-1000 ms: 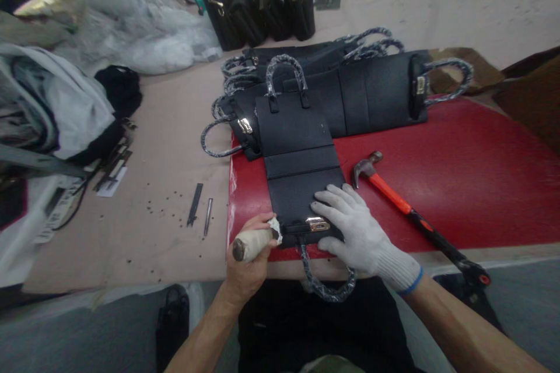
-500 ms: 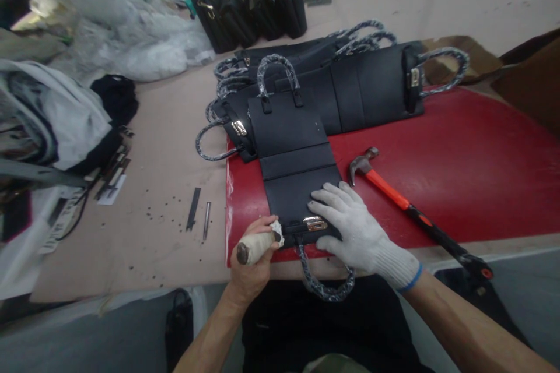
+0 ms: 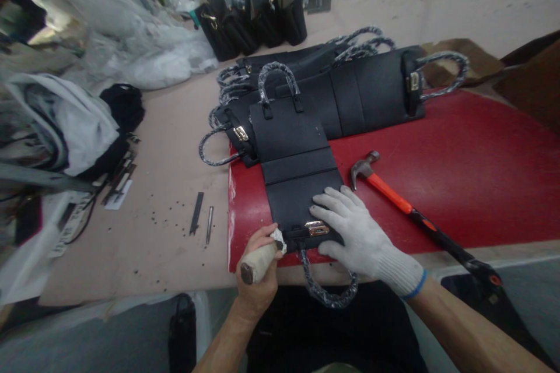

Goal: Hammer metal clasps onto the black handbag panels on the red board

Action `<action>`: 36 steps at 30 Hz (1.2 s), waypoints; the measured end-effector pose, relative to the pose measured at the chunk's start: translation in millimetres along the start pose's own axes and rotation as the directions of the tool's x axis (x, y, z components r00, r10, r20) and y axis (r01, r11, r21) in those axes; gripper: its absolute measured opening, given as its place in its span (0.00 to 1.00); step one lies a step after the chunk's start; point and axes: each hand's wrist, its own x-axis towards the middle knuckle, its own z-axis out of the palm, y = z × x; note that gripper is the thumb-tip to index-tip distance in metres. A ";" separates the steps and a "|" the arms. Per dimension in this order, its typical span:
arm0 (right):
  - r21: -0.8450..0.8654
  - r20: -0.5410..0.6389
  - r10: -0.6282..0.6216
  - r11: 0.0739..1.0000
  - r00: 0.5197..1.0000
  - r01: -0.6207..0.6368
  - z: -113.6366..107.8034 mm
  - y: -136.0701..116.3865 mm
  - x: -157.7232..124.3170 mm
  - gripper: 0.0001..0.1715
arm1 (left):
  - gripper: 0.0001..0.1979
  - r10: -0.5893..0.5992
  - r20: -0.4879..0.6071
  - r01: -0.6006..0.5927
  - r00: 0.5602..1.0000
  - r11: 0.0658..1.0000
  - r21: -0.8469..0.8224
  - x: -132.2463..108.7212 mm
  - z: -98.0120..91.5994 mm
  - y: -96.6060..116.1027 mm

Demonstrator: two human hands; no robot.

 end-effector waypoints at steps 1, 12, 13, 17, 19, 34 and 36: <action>-0.001 -0.001 -0.001 1.000 1.000 0.001 0.2 0.1 0.0 0.41 | 0.11 -0.009 -0.018 0.009 1.000 1.000 0.002 -1.0 1.1 0.2; 0.018 -0.020 -0.018 1.000 1.000 0.019 0.4 1.3 1.3 0.40 | 0.09 -0.087 -0.052 0.086 0.995 0.996 -0.031 -2.9 3.3 -1.2; 0.017 -0.018 -0.023 1.000 1.000 0.023 1.0 2.0 1.5 0.40 | 0.09 -0.089 -0.053 0.087 0.995 0.996 -0.036 -2.5 3.2 -0.6; 0.016 -0.009 -0.024 1.000 1.000 0.024 2.6 4.0 1.8 0.38 | 0.10 -0.071 -0.011 0.071 0.997 0.997 -0.044 2.5 0.7 3.1; 0.019 0.001 -0.016 1.000 1.000 0.016 2.5 4.1 1.7 0.39 | 0.12 -0.060 0.038 0.062 0.998 0.997 -0.055 6.5 -1.5 4.8; 0.031 -0.004 0.002 1.000 1.000 -0.002 -0.4 0.1 0.1 0.40 | 0.12 -0.087 0.179 0.094 0.980 0.995 -0.034 29.0 -6.8 5.6; 0.019 0.002 0.006 1.000 1.000 -0.006 -1.1 -0.3 -0.2 0.41 | 0.10 -0.105 0.191 0.109 0.976 0.994 -0.013 31.2 -6.5 7.0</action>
